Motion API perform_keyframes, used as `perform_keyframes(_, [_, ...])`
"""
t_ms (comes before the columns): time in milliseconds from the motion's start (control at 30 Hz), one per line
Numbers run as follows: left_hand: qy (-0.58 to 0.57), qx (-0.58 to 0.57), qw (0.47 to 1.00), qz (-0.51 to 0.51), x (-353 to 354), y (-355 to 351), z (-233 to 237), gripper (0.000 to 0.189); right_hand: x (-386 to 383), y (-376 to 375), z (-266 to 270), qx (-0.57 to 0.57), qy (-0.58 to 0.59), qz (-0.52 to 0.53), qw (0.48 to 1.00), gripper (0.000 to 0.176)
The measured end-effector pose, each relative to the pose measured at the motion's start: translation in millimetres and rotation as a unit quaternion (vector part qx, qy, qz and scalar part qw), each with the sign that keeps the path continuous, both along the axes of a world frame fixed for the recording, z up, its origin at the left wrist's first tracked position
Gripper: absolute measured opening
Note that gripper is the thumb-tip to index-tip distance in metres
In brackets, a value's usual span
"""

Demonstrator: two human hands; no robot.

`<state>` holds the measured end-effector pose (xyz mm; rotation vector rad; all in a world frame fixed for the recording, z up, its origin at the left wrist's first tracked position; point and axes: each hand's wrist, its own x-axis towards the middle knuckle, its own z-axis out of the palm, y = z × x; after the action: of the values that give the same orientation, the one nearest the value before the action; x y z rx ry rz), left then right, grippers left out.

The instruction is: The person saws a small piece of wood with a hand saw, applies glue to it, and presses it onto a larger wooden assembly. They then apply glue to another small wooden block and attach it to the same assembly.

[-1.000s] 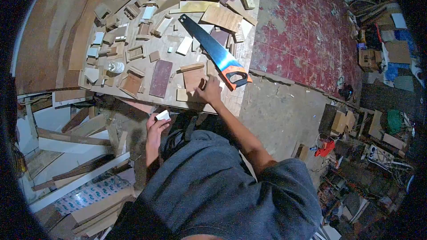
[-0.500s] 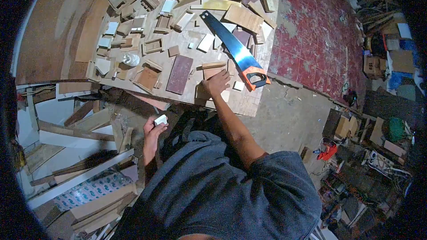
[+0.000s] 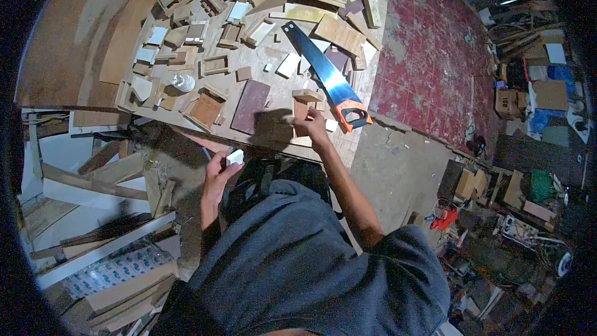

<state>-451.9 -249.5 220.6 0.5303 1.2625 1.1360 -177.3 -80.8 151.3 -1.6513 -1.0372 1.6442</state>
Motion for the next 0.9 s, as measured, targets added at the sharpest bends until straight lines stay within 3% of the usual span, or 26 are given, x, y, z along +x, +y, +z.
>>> perform_keyframes(33, [-0.004,0.0,1.0,-0.002,4,5,3,0.028,1,-3,37,-0.04,0.098,0.006,0.994,0.072])
perform_keyframes(67, [-0.004,0.016,1.0,-0.007,7,12,10,0.029,-3,-9,80,-0.034,0.112,0.001,0.993,0.074])
perform_keyframes(100, [-0.003,0.033,0.999,-0.013,11,18,17,0.03,2,-13,93,-0.033,0.107,-0.004,0.994,0.074])
perform_keyframes(167, [-0.003,0.046,0.998,-0.037,17,32,29,0.031,12,-17,111,-0.029,0.21,0.025,0.977,0.077])
perform_keyframes(400, [-0.041,0.151,0.985,-0.071,45,72,90,0.043,11,-20,212,-0.005,0.28,0.057,0.958,0.09])
perform_keyframes(567, [-0.048,0.176,0.981,-0.065,60,78,110,0.047,27,-20,227,-0.01,0.299,0.085,0.95,0.097])
perform_keyframes(833, [-0.049,0.205,0.976,-0.046,86,91,140,0.051,41,-23,243,-0.005,0.322,0.121,0.939,0.094])
perform_keyframes(900, [0.078,0.296,0.952,0.018,97,100,148,0.056,44,-24,244,-0.014,0.327,0.127,0.937,0.094])
